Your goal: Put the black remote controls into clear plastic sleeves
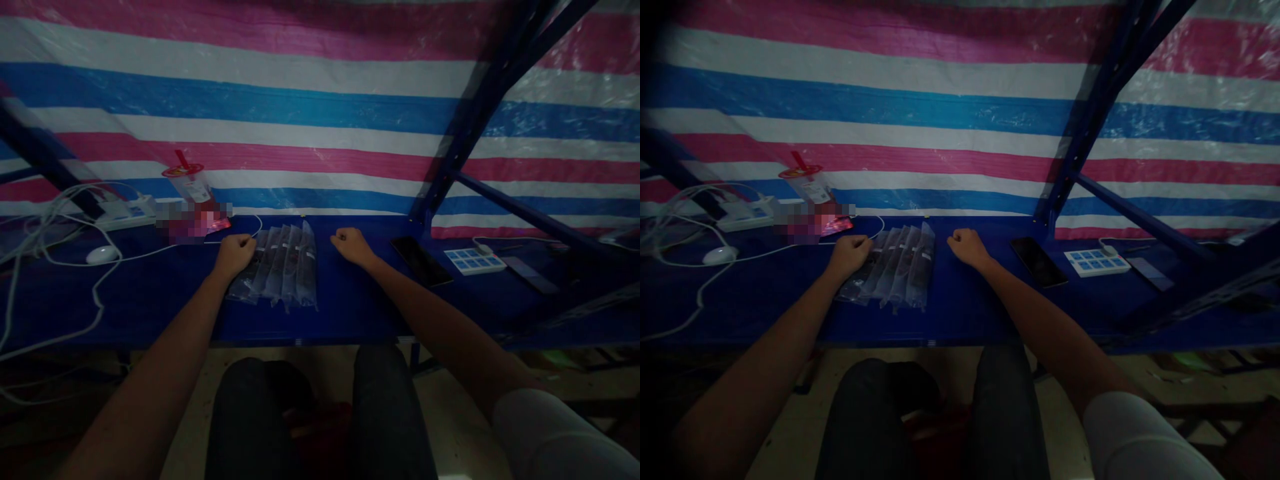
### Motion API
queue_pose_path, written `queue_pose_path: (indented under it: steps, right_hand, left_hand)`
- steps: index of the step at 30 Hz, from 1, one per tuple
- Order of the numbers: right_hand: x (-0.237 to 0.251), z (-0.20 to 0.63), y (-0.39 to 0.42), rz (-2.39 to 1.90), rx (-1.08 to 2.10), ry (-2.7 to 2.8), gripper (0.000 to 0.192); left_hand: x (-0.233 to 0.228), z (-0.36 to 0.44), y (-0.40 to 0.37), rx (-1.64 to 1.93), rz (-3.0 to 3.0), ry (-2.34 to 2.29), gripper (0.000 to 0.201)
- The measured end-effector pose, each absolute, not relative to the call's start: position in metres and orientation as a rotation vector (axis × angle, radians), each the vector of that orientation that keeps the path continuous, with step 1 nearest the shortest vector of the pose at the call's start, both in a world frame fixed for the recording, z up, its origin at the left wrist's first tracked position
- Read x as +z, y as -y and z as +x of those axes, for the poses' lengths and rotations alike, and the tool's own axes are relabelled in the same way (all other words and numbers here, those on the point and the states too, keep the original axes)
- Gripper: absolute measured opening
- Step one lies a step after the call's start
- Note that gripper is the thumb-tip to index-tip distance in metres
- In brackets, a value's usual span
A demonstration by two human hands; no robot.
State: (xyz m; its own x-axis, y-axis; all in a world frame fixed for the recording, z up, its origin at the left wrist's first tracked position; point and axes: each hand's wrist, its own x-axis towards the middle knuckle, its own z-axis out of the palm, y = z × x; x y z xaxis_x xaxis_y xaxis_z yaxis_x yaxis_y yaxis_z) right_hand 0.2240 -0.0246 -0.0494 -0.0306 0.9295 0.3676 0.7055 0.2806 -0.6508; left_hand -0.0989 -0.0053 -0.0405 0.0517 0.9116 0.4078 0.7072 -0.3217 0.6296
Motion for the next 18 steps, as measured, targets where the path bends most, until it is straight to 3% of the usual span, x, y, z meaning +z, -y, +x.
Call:
queue_pose_path:
  steps: [18]
  right_hand:
    - [-0.046,0.221,0.021,-1.549,0.382,1.839,0.031]
  left_hand:
    - [-0.049,-0.07,-0.008,1.172,2.136,-1.49,0.032]
